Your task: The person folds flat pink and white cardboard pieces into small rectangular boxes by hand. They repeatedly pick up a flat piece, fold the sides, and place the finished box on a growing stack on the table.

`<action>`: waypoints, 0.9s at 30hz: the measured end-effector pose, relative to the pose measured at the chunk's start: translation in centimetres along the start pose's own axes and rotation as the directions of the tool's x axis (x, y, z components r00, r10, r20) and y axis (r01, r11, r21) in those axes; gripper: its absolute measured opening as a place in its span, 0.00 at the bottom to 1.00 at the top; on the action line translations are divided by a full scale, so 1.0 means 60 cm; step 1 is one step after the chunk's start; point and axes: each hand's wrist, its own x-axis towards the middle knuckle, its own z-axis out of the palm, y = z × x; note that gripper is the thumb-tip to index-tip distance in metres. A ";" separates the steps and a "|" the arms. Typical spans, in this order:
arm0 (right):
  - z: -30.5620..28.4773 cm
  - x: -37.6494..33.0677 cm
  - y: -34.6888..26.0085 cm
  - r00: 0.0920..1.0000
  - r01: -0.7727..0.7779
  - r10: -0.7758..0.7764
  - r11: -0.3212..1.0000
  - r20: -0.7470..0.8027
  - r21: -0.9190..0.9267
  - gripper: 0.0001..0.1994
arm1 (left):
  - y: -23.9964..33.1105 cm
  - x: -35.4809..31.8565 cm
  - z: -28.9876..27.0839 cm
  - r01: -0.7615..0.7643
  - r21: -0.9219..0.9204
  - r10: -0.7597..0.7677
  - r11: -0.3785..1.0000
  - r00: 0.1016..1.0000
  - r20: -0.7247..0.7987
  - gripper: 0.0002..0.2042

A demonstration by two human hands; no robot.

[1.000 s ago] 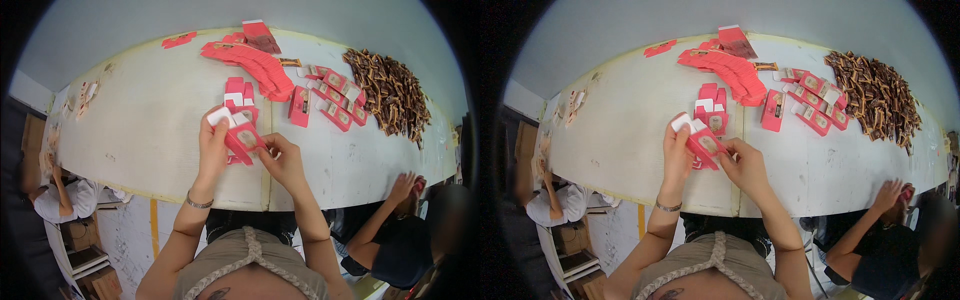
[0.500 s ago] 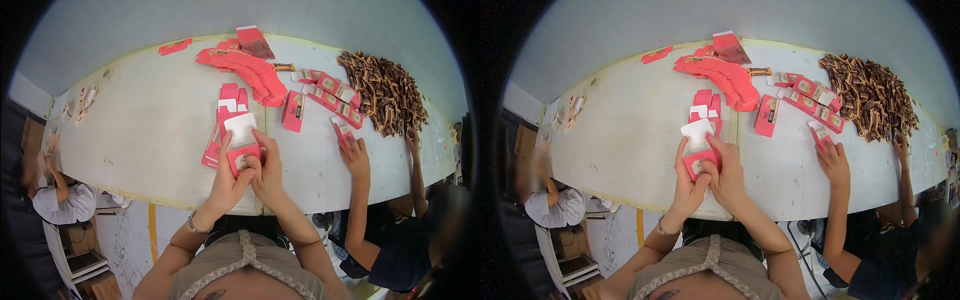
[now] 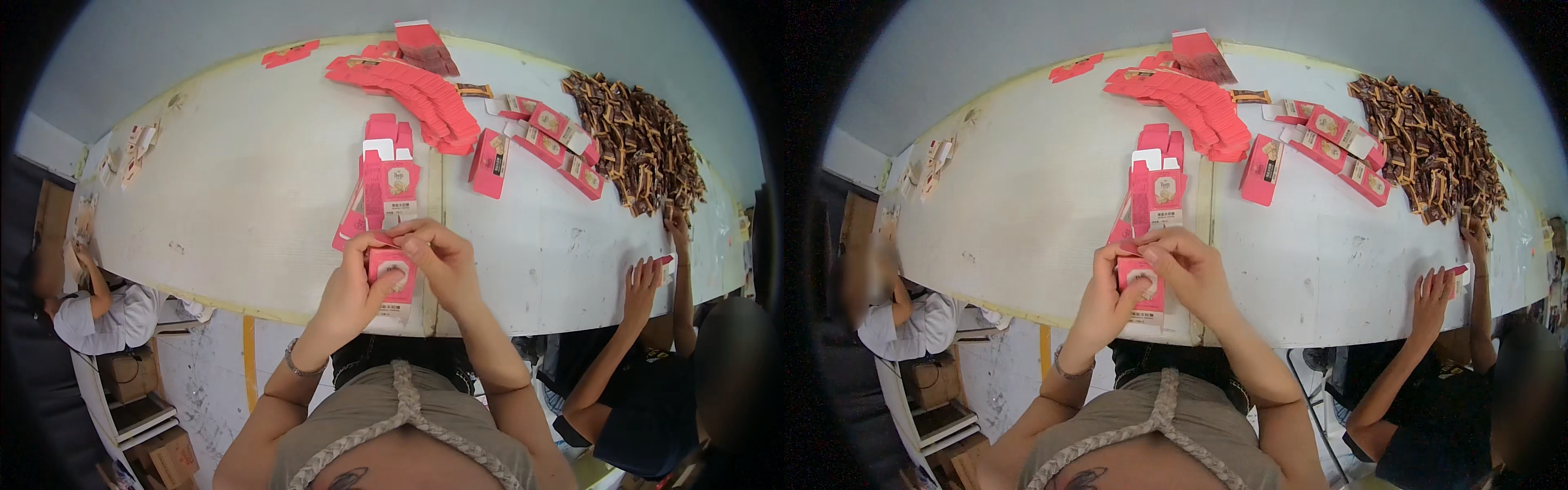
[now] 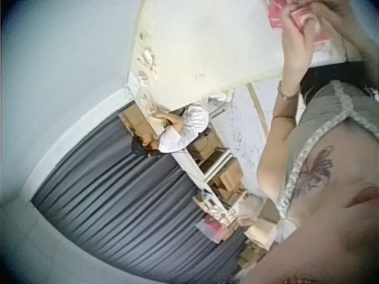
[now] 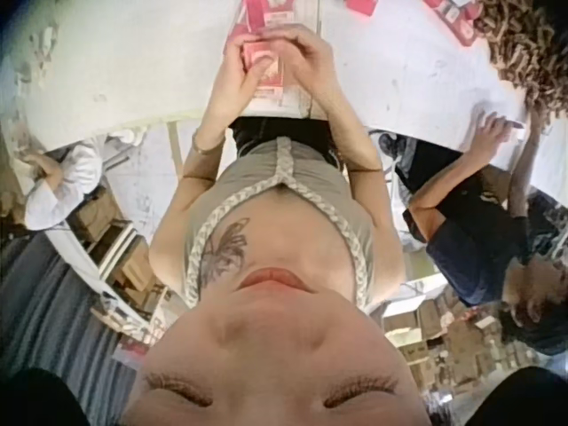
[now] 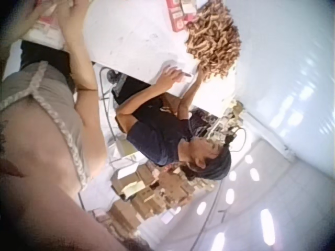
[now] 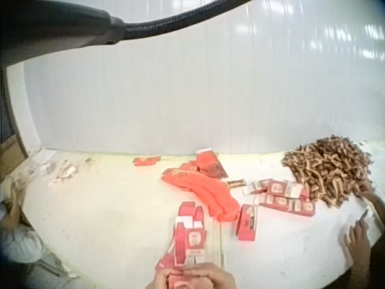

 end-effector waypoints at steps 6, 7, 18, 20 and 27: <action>-0.005 0.001 -0.049 0.984 -0.134 0.142 0.988 0.109 -0.077 0.08 | 0.002 -0.014 -0.001 -0.080 -0.149 0.070 0.986 0.995 -0.072 0.26; -0.009 0.001 -0.050 0.980 -0.142 0.147 0.989 0.134 -0.053 0.08 | 0.005 -0.015 -0.001 -0.101 -0.133 0.092 0.986 0.993 -0.071 0.26; -0.017 -0.049 -0.041 0.974 -0.050 0.080 0.988 0.212 -0.143 0.13 | -0.016 -0.020 -0.008 0.013 -0.123 0.000 0.992 0.995 0.100 0.19; -0.060 -0.038 -0.049 0.946 -0.248 0.286 0.942 0.155 -0.224 0.14 | -0.021 -0.010 0.001 0.105 -0.156 -0.071 0.982 0.975 0.210 0.18; -0.128 0.106 0.035 0.885 0.267 -0.435 0.186 0.165 -0.945 0.10 | -0.055 0.129 -0.017 -0.115 0.544 0.184 0.831 0.980 -0.075 0.24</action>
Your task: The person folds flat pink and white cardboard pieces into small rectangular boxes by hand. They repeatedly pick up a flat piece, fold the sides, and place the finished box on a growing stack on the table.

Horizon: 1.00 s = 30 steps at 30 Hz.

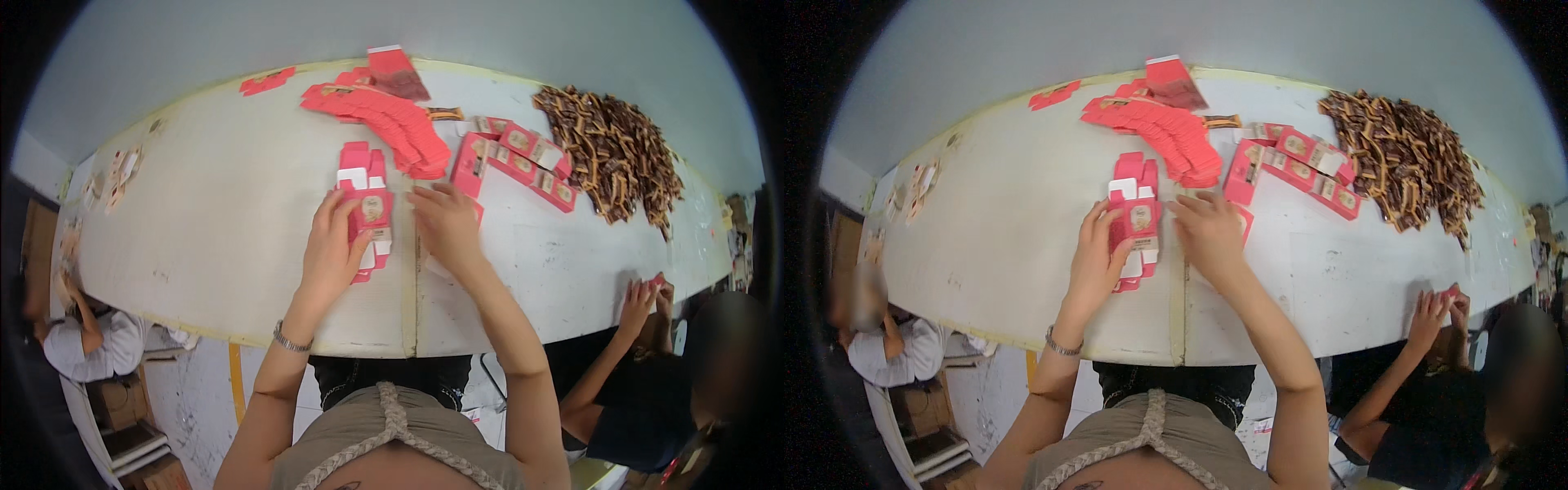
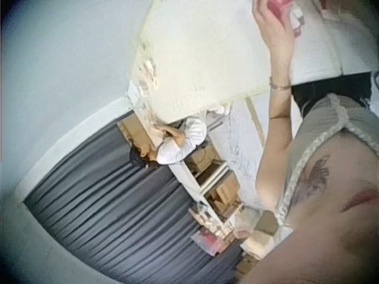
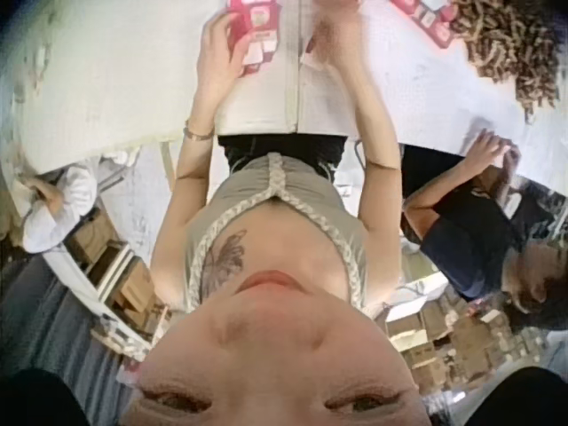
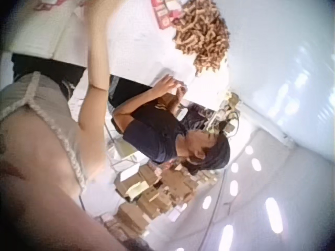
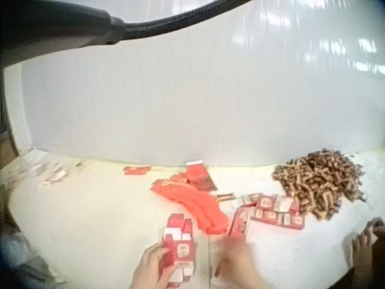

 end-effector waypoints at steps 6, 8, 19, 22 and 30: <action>0.008 0.052 0.153 0.999 0.023 0.007 0.824 0.052 -0.567 0.08 | -0.065 0.000 0.054 -0.091 0.332 0.066 0.939 0.994 0.086 0.30; -0.008 0.110 0.179 0.999 0.019 -0.039 0.853 -0.027 -0.521 0.08 | -0.064 0.006 0.060 -0.089 0.251 0.076 0.964 0.995 0.059 0.30; 0.101 0.330 0.310 0.798 -0.419 0.567 0.765 0.204 -0.489 0.13 | -0.059 0.035 0.060 -0.105 0.224 0.089 0.969 0.993 0.084 0.33; 0.004 0.311 0.414 0.905 -0.426 0.194 0.443 -0.380 -0.789 0.10 | -0.056 0.034 0.051 -0.009 0.141 -0.001 0.990 0.997 0.073 0.38; 0.041 0.048 -0.008 0.804 -0.542 0.392 0.793 0.446 0.280 0.18 | -0.071 0.010 0.058 0.082 0.035 -0.079 0.996 0.995 -0.062 0.44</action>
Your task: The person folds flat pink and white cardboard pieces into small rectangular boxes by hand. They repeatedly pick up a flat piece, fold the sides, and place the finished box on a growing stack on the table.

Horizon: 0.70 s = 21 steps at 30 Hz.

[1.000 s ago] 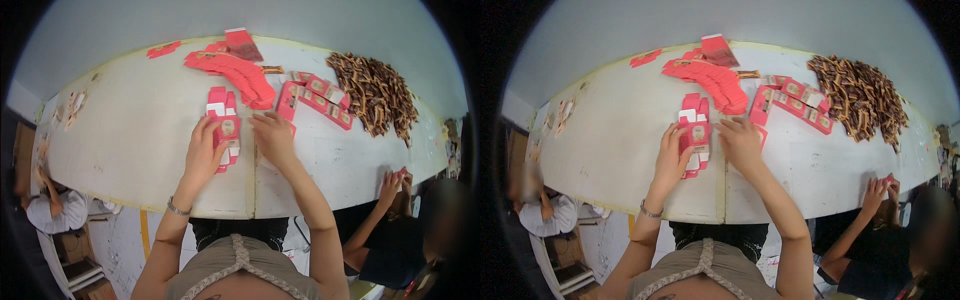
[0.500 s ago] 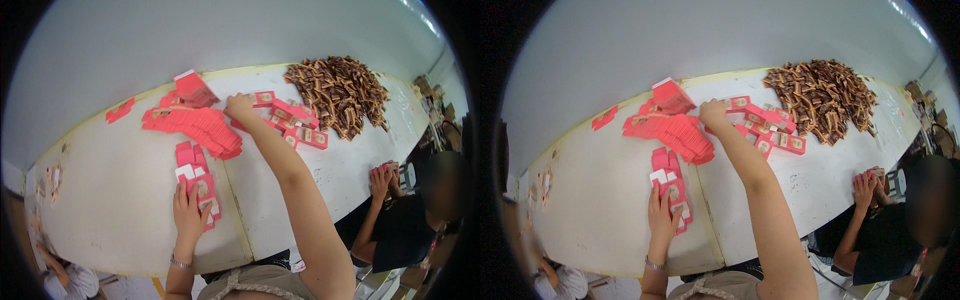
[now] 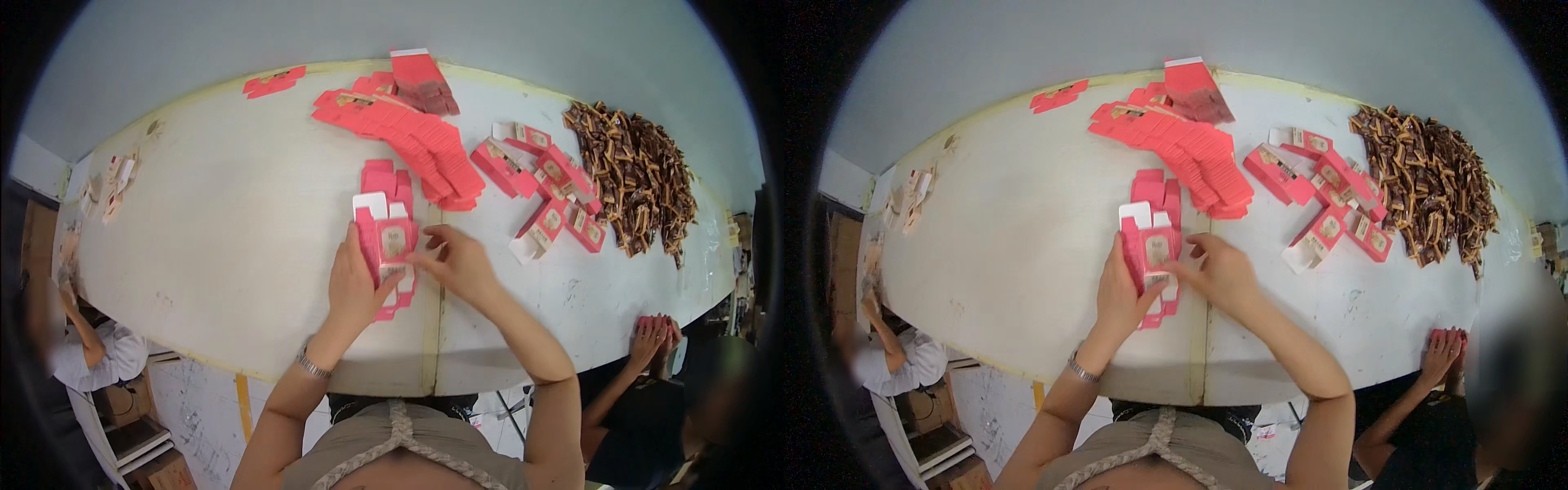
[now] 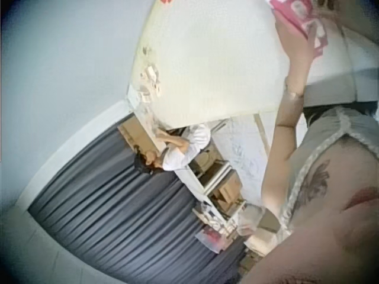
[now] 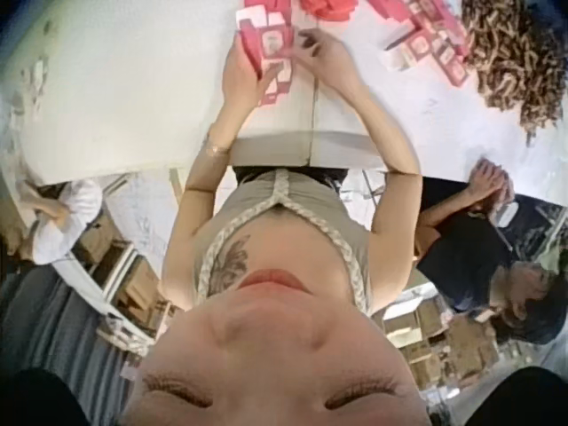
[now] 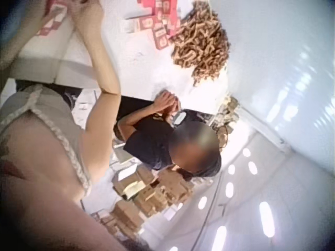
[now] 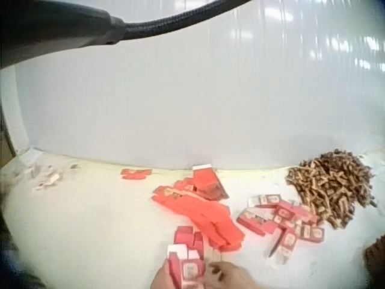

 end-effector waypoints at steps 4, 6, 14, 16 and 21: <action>0.056 0.001 0.025 0.985 -0.165 0.154 0.973 0.079 0.163 0.21 | -0.016 -0.010 0.023 -0.027 -0.060 0.022 0.998 0.996 -0.082 0.31; 0.027 0.009 0.011 0.935 -0.316 0.252 0.913 0.251 0.260 0.17 | -0.045 -0.006 0.030 0.022 -0.233 -0.045 0.972 0.994 -0.095 0.31; -0.011 -0.102 -0.036 0.985 0.130 -0.130 0.991 -0.113 0.000 0.12 | 0.075 -0.020 -0.048 0.072 -0.821 -0.250 0.567 0.964 -0.088 0.25; -0.005 -0.154 -0.066 0.947 0.296 -0.299 0.954 -0.113 -0.046 0.11 | 0.101 -0.031 -0.076 0.133 -0.959 -0.278 0.249 0.959 0.061 0.24; 0.002 -0.205 -0.091 0.995 0.038 -0.056 0.976 0.078 0.216 0.14 | 0.102 -0.076 -0.064 0.222 -0.922 -0.299 0.318 0.946 0.125 0.24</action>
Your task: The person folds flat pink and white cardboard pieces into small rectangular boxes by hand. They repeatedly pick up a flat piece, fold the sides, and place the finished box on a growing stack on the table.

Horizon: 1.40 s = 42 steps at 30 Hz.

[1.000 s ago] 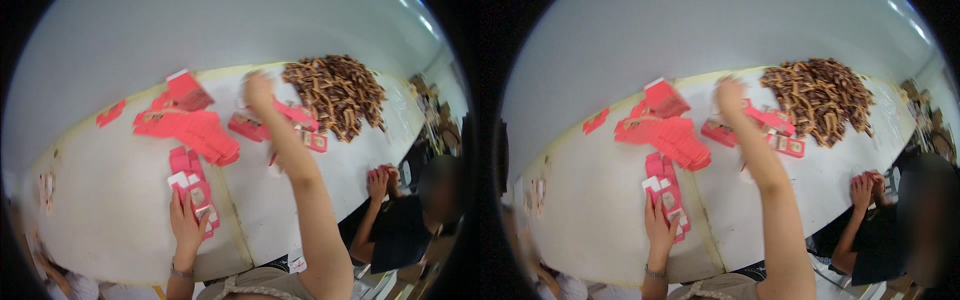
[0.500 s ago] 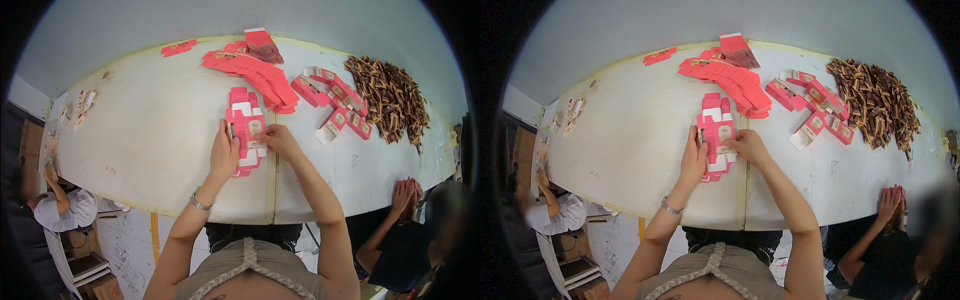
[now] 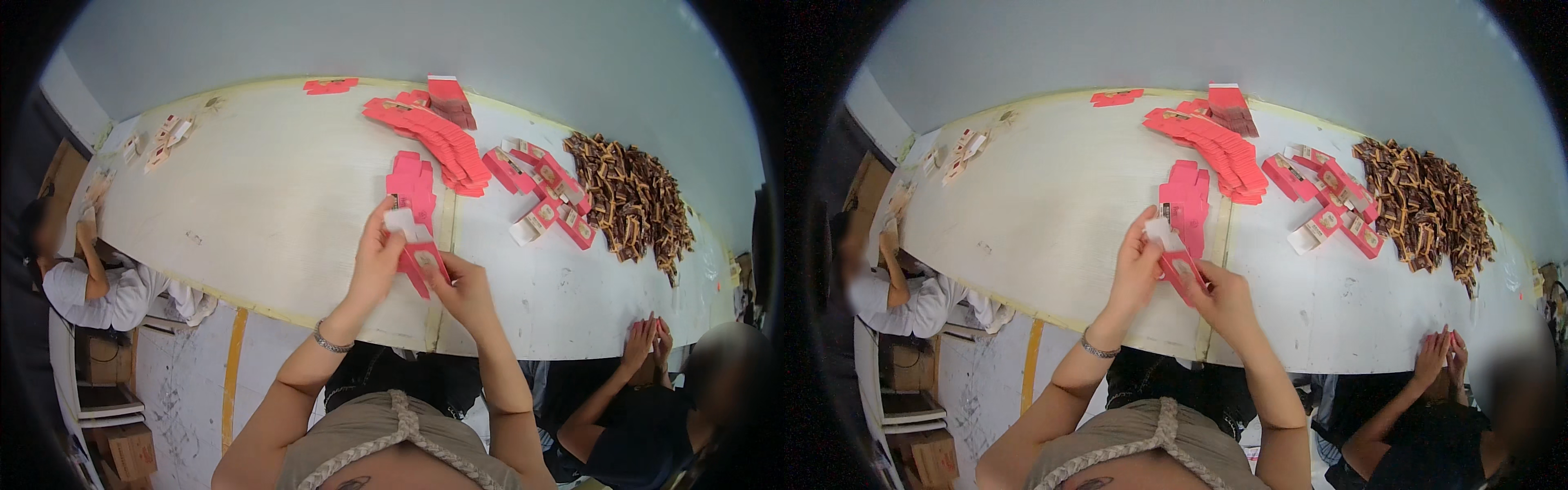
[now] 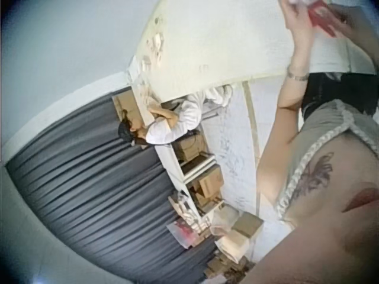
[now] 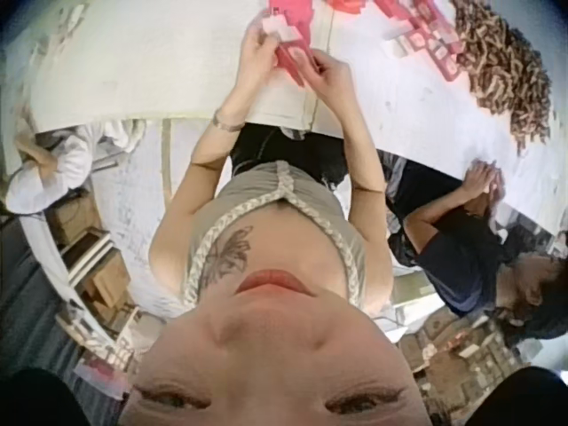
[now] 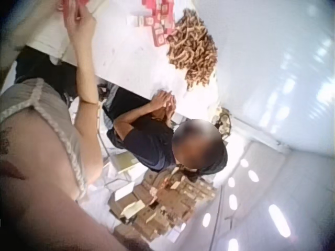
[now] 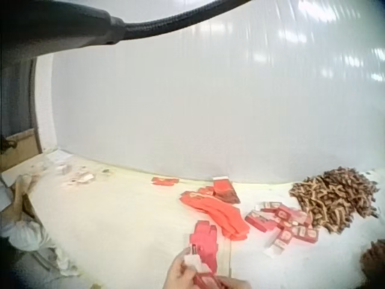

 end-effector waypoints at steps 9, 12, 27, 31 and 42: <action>0.060 -0.017 -0.002 0.963 0.182 -0.111 0.940 -0.247 0.288 0.29 | 0.040 -0.031 0.016 -0.036 -0.049 0.044 0.998 0.982 0.181 0.31; 0.085 -0.005 0.002 0.912 0.279 -0.166 0.922 -0.374 0.270 0.23 | 0.029 -0.068 0.020 -0.239 0.056 0.229 0.969 0.963 0.140 0.30; 0.093 0.001 -0.009 0.944 0.288 -0.075 0.664 -0.322 0.690 0.06 | 0.057 -0.095 -0.014 -0.136 0.661 0.053 0.738 0.988 0.144 0.15; 0.050 0.011 -0.027 1.000 0.000 -0.001 0.767 0.001 0.642 0.07 | 0.035 -0.099 -0.023 -0.206 0.638 0.133 0.742 0.978 0.161 0.20; 0.012 -0.022 -0.030 0.976 0.202 -0.217 0.894 -0.008 0.401 0.12 | 0.028 -0.084 -0.030 -0.385 0.603 0.192 0.698 0.913 0.360 0.19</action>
